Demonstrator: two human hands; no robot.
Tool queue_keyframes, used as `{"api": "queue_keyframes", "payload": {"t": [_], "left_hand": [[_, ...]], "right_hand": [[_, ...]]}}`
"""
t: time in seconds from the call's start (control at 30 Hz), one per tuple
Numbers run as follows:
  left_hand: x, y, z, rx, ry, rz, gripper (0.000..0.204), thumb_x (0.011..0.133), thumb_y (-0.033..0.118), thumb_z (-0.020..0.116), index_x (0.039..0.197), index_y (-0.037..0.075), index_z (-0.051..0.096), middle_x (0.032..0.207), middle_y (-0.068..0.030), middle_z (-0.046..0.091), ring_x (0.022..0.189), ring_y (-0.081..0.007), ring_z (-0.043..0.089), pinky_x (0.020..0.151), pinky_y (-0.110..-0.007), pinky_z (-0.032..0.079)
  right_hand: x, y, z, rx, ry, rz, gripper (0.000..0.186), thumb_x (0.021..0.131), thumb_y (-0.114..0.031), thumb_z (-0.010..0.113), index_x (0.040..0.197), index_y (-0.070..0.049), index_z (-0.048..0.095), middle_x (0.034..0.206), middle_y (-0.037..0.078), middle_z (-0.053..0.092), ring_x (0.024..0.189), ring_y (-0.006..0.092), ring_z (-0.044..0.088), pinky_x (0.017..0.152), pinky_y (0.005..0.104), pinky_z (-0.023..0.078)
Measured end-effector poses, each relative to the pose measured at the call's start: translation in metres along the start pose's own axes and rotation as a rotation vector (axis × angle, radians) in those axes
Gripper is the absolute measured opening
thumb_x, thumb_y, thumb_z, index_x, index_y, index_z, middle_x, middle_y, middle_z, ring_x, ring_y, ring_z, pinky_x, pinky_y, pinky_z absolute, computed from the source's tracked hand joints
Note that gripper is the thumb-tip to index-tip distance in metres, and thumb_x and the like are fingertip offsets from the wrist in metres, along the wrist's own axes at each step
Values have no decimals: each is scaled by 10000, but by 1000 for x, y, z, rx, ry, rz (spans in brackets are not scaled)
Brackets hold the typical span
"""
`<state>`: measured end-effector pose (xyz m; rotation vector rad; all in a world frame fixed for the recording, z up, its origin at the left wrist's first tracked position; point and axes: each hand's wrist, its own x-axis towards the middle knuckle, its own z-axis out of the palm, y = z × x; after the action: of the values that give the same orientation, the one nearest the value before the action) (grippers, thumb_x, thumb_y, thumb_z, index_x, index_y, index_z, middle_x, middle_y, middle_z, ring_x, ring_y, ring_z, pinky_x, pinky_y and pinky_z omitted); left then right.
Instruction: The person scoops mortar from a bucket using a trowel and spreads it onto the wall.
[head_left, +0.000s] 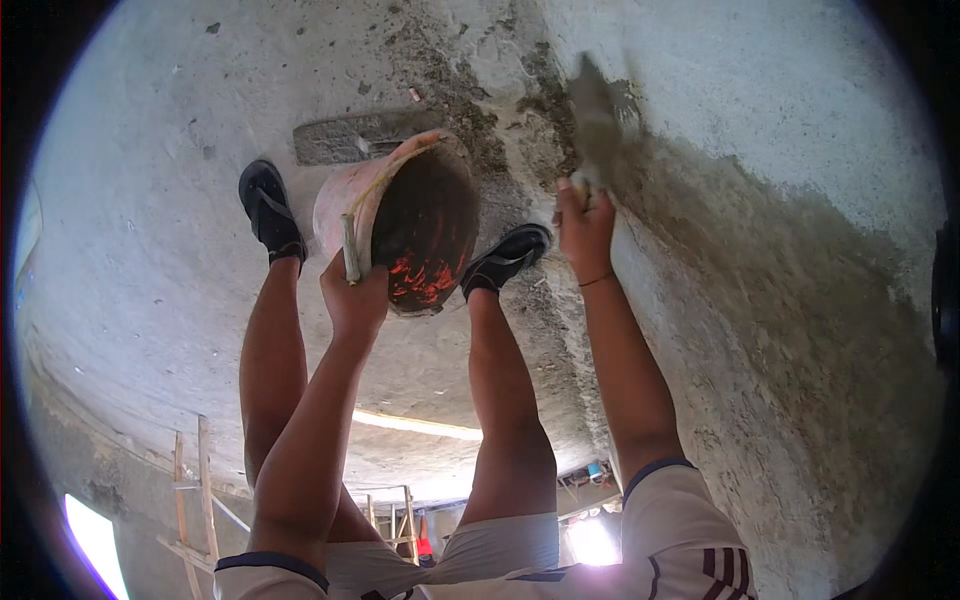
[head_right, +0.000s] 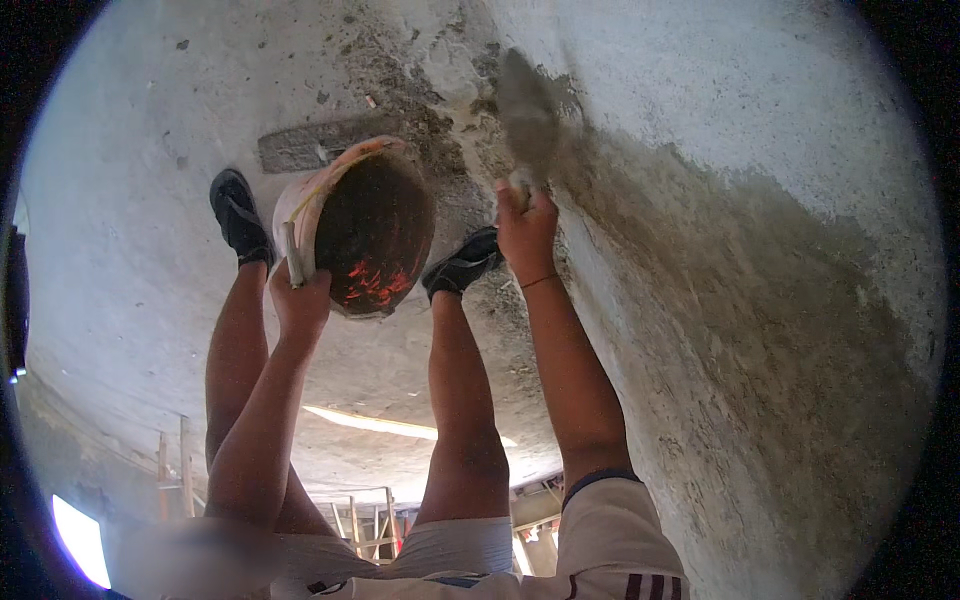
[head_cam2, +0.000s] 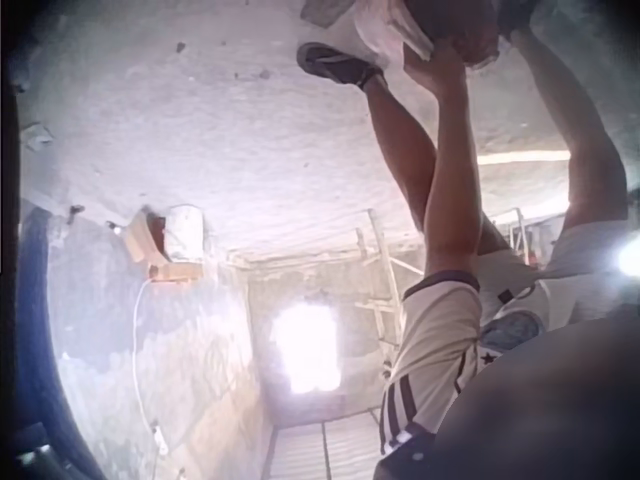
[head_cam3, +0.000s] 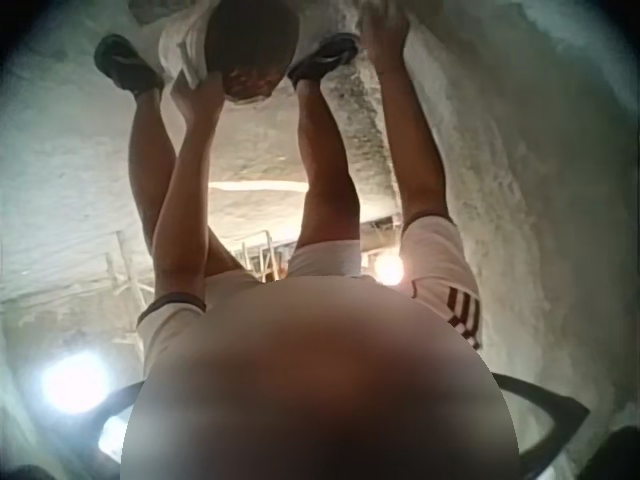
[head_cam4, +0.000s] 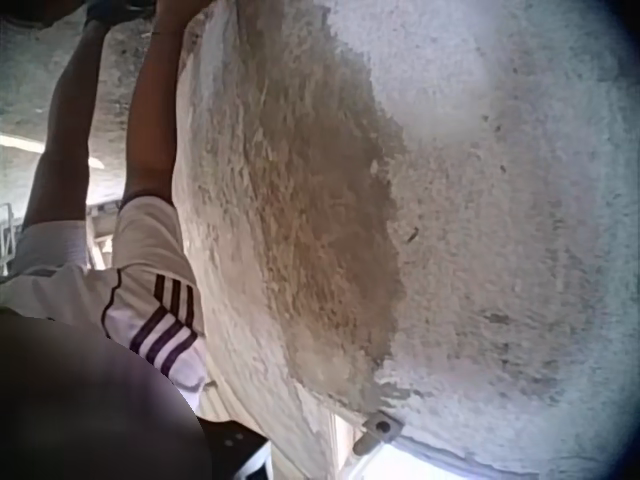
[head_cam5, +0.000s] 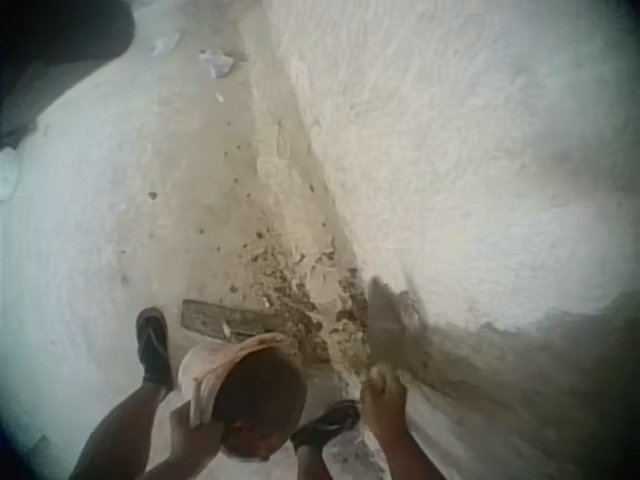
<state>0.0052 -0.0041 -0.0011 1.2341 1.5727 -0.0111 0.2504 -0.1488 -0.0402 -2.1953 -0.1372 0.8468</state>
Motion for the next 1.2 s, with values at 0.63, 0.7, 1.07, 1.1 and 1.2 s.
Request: {"api": "queue_keyframes", "payload": {"t": [0.63,0.7,1.07,1.1,1.2], "left_hand": [[1,2,4,46,-17,61,318,689,23,534,980,-31,649,720,-88,641,664,-123,562,646,-292,460],[0,1,4,-1,-16,15,305,686,26,536,964,-36,646,725,-95,645,672,-127,568,656,-292,460],[5,10,2,32,10,29,254,679,29,538,904,-44,631,706,-107,637,674,-149,579,653,-319,460],[6,12,3,46,17,57,248,678,30,541,898,-43,629,702,-112,637,672,-152,582,649,-324,460],[12,4,1,123,-3,77,261,675,29,546,911,-42,632,704,-125,640,670,-151,586,648,-325,463]], "right_hand": [[23,-53,-5,-19,34,14,354,912,-334,562,815,5,542,631,52,534,544,201,505,554,332,411],[17,-37,-1,-41,14,67,364,911,-349,560,810,0,544,630,53,534,532,197,502,540,335,407],[32,5,-19,-35,-55,532,346,939,-387,499,797,-71,505,562,34,484,415,143,459,400,300,366],[22,3,-23,53,-55,460,348,945,-387,491,798,-72,502,570,37,483,425,147,462,407,296,371],[-3,-13,-32,210,-17,237,345,954,-384,481,801,-75,497,587,38,483,452,145,472,419,286,380]]}}
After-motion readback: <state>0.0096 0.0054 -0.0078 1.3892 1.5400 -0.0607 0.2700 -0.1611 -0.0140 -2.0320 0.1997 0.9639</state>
